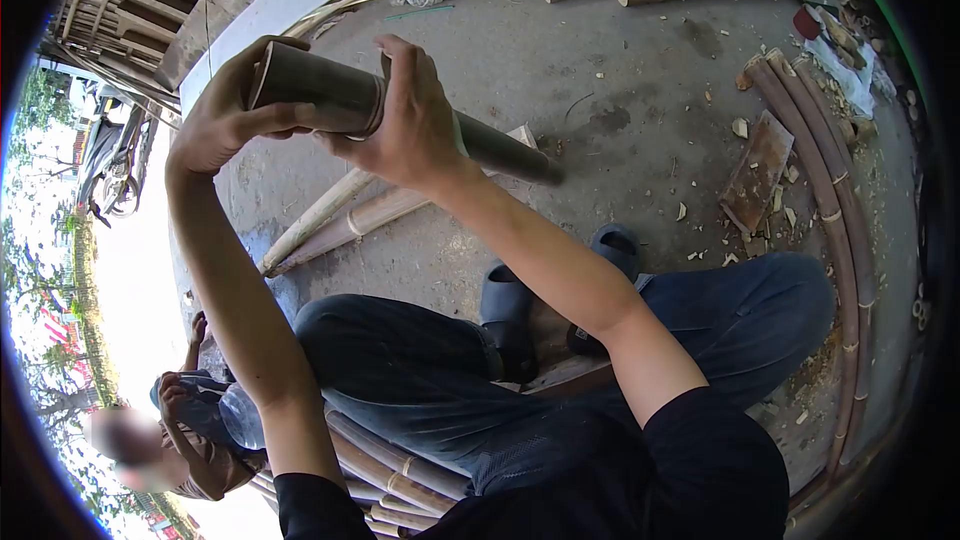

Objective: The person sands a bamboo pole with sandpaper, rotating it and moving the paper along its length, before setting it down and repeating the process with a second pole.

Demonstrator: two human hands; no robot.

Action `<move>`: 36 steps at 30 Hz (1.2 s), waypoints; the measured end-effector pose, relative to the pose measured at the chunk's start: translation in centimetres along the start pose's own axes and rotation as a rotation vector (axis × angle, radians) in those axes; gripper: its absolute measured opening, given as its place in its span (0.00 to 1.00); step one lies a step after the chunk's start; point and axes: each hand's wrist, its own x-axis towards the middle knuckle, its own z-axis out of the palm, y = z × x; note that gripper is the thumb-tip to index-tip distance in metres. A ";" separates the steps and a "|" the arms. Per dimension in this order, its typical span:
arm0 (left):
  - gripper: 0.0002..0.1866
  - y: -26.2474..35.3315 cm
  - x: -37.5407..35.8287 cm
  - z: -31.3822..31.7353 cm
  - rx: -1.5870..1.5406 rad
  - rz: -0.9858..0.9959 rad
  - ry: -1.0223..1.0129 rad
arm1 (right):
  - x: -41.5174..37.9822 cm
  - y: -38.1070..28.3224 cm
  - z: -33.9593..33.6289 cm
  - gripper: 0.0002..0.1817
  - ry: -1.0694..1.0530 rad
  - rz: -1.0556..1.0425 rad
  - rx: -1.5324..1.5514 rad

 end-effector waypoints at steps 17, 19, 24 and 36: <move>0.40 -1.9 2.0 0.4 0.123 -0.453 0.357 | -19.5 20.9 -11.7 0.59 -0.400 0.886 -0.437; 0.41 -1.6 2.3 0.3 0.148 -0.471 0.343 | -17.7 18.3 -9.7 0.60 -0.476 0.967 -0.420; 0.42 -1.5 2.3 0.3 0.137 -0.479 0.363 | -18.0 15.3 -3.7 0.64 -0.508 0.867 -0.380; 0.42 -0.1 2.1 0.8 0.182 -0.525 0.338 | -2.5 -3.3 -0.1 0.62 -0.534 0.340 0.078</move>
